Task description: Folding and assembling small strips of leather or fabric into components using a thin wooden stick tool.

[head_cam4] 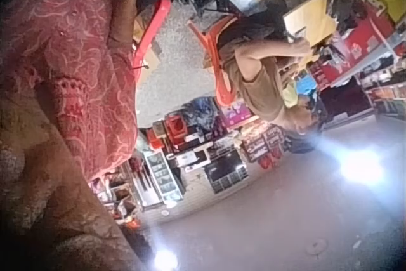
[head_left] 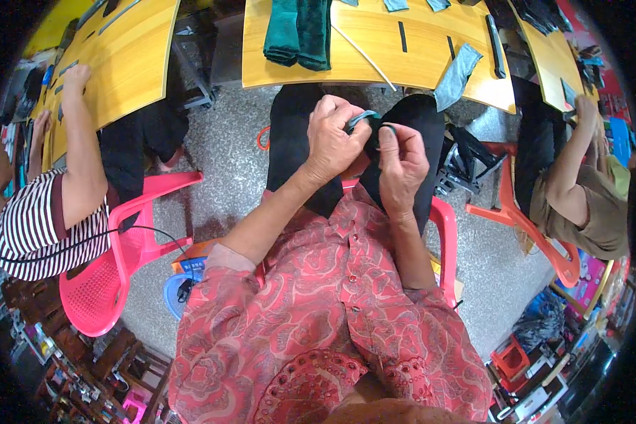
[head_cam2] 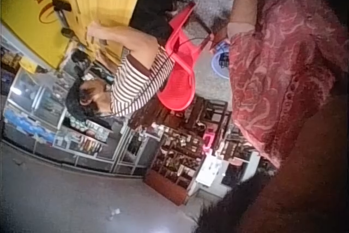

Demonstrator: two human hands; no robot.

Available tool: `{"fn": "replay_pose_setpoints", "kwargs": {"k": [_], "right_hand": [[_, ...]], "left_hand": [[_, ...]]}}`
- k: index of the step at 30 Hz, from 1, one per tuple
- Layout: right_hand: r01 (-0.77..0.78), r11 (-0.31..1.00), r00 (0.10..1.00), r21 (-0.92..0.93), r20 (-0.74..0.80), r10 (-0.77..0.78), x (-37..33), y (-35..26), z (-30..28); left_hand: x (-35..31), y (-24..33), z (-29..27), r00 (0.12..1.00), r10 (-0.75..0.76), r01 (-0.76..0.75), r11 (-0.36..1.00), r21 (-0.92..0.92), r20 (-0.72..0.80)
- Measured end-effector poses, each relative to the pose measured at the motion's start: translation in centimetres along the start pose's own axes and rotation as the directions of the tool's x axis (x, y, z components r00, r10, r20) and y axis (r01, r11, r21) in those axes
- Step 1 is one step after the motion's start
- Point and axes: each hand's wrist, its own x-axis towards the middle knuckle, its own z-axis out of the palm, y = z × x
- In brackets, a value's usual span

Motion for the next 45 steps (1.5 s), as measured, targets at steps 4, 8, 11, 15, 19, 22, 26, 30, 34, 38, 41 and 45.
{"fn": "replay_pose_setpoints", "kwargs": {"k": [4, 8, 11, 15, 19, 22, 26, 30, 34, 38, 41, 45], "right_hand": [[0.043, 0.999, 0.998, -0.033, 0.047, -0.041, -0.6, -0.5, 0.2], [0.000, 0.999, 0.999, 0.042, 0.037, -0.002, -0.3, -1.0, -0.2], [-0.029, 0.996, 0.999, 0.086, 0.018, 0.028, 0.3, -1.3, -0.8], [-0.106, 0.980, 0.993, 0.168, -0.022, 0.112, 1.4, -0.6, -1.8], [-0.104, 0.984, 0.994, 0.145, -0.005, 0.106, 1.9, -0.3, -2.0], [-0.106, 0.991, 0.994, 0.081, -0.006, 0.107, 2.2, -0.1, -2.3], [-0.145, 0.988, 0.989, 0.049, 0.017, 0.144, 2.2, -0.7, -2.6], [-0.022, 0.999, 1.000, -0.026, -0.003, 0.022, 1.6, -0.2, -1.4], [0.084, 0.988, 0.996, -0.127, 0.027, -0.081, 1.1, 0.9, -0.7], [0.287, 0.924, 0.958, -0.255, 0.105, -0.268, 1.2, 0.7, -0.1], [0.030, 0.993, 0.986, -0.114, 0.169, -0.011, 1.1, 0.2, -0.5], [-0.283, 0.956, 0.929, 0.079, 0.269, 0.253, 0.8, 0.1, -0.6]], "left_hand": [[0.4, 0.1, -0.5, 0.979, 0.198, -0.192, 0.973, 0.128, -0.037], [0.0, -0.5, -0.3, 0.979, 0.198, -0.196, 0.979, 0.055, -0.050], [-0.2, -0.5, -0.5, 0.995, 0.093, -0.092, 0.994, -0.054, 0.017], [0.5, 0.5, -1.6, 0.848, -0.313, 0.511, 0.696, -0.505, 0.427], [0.7, 0.0, -1.5, 0.765, -0.321, 0.630, 0.548, -0.550, 0.558], [0.4, -0.2, -1.0, 0.821, -0.298, 0.541, 0.676, -0.499, 0.487], [0.2, -0.3, -0.4, 0.927, -0.163, 0.262, 0.926, -0.273, 0.337], [0.5, -0.2, 0.0, 0.969, -0.058, 0.082, 0.993, -0.090, 0.239], [0.6, -0.4, 0.0, 0.986, -0.075, 0.067, 0.996, 0.063, 0.148], [1.0, -1.2, -0.2, 0.992, -0.097, 0.098, 0.995, -0.014, 0.079], [1.2, -1.4, -0.3, 0.994, 0.072, -0.056, 0.983, 0.173, -0.085], [1.0, -1.2, -0.4, 0.996, 0.021, -0.011, 0.994, 0.110, -0.087]]}}
